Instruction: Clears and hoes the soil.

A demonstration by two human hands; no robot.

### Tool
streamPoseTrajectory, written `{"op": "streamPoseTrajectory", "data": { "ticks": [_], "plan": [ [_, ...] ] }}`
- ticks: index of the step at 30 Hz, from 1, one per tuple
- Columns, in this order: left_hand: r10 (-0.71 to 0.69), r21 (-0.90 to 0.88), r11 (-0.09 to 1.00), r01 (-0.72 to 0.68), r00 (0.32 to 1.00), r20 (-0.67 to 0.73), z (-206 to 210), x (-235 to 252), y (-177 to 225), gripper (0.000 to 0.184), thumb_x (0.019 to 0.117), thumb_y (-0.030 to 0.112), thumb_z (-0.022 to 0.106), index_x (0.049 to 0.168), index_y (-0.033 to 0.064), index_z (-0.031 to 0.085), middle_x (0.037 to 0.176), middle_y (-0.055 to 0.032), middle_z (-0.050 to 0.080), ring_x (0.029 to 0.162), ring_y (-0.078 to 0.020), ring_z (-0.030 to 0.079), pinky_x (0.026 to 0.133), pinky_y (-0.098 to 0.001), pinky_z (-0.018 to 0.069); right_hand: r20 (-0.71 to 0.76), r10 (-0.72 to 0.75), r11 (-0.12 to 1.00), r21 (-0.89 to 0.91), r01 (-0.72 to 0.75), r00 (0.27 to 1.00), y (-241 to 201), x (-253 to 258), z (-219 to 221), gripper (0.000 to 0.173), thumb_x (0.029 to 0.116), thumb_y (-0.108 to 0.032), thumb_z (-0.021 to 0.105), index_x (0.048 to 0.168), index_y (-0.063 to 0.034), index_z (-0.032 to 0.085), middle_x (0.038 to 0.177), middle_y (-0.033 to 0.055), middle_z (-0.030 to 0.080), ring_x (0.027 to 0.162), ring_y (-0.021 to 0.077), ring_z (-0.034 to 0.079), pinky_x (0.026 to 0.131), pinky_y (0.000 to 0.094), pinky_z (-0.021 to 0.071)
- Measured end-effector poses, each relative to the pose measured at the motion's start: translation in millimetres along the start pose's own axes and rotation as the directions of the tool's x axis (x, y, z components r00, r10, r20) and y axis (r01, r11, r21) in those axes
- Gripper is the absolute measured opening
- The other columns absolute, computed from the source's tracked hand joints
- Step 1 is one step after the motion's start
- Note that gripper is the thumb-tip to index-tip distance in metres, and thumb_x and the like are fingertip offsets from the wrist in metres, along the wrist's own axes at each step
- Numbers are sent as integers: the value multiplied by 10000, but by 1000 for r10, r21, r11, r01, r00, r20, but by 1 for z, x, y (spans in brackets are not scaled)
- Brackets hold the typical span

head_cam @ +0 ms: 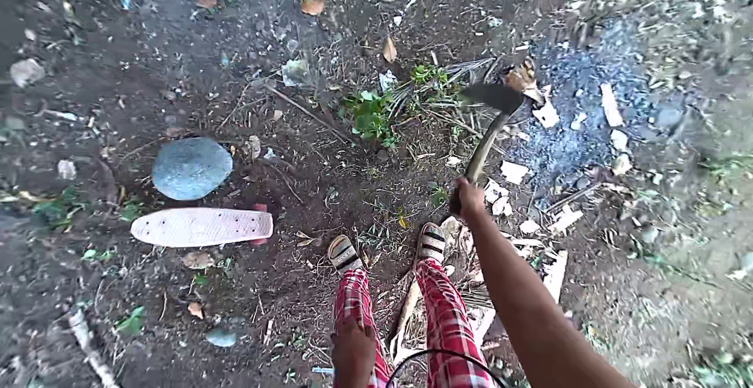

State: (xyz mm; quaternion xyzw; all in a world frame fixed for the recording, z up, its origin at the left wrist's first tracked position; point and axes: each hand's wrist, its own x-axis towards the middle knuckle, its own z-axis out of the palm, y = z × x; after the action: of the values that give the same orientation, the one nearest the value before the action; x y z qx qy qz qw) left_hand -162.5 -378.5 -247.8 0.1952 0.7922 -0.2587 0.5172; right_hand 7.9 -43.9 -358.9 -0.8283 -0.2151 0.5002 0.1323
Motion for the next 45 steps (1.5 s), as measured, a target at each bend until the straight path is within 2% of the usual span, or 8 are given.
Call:
{"op": "streamPoseTrajectory", "data": {
  "ticks": [7,14,18,23,28,32,36,45],
  "plan": [
    [-184,-27,983,182,980,-80,45,-21,57,578,969,457,608,1378,47,609,1444,-225,554,1261,-411,599,941,-565,549,249,-71,895,-412,172,966,-67,119,23,561,1052,-408,558,1362,59,530,1131,234,643,867,300,667,825,500,558],
    [-288,-101,955,280,955,-69,33,-43,74,554,996,444,592,1434,106,589,1442,-215,566,1251,-419,605,943,-581,541,159,163,624,-781,23,974,136,83,-163,537,1036,-428,566,1208,75,639,1095,295,681,1011,440,679,899,642,517],
    [-315,-214,923,320,947,58,52,-31,57,598,1022,509,546,1454,96,566,1380,-224,622,1196,-402,653,961,-615,521,90,279,723,-675,-148,956,185,38,-227,449,1036,-387,613,1063,60,644,787,148,654,644,249,643,650,466,561],
    [-340,-61,938,341,940,38,70,-24,74,638,995,523,553,1452,77,560,1381,-226,615,1193,-414,645,941,-580,540,88,155,987,-65,-149,984,131,42,-131,333,1060,-356,568,967,-36,573,589,-11,535,454,109,542,475,313,533],
    [-332,-44,941,335,942,51,67,-15,60,584,1003,507,530,1415,102,613,1348,-226,636,1147,-408,669,898,-590,551,176,-58,824,564,-52,983,26,75,48,115,1054,-230,546,971,-156,518,569,-77,505,452,71,518,484,283,539],
    [-366,18,930,366,924,107,61,-9,59,612,1002,532,501,1444,118,588,1382,-207,620,1171,-394,660,904,-577,552,407,71,997,-53,-54,911,113,83,110,238,970,-241,592,1036,-14,565,663,59,568,518,159,564,539,365,542],
    [-355,23,935,354,928,117,51,-6,60,594,1010,516,501,1450,125,579,1378,-206,621,1168,-390,662,902,-561,554,486,354,780,-625,34,799,205,59,58,357,933,-151,715,1197,50,584,835,121,633,606,189,613,602,378,561],
    [-365,30,930,365,917,161,51,-2,61,604,1004,517,487,1481,152,549,1403,-178,607,1195,-373,648,913,-550,554,437,126,982,70,-173,891,102,52,85,79,1010,-139,544,961,-80,522,590,-10,515,472,139,547,507,356,558]
  ]
}}
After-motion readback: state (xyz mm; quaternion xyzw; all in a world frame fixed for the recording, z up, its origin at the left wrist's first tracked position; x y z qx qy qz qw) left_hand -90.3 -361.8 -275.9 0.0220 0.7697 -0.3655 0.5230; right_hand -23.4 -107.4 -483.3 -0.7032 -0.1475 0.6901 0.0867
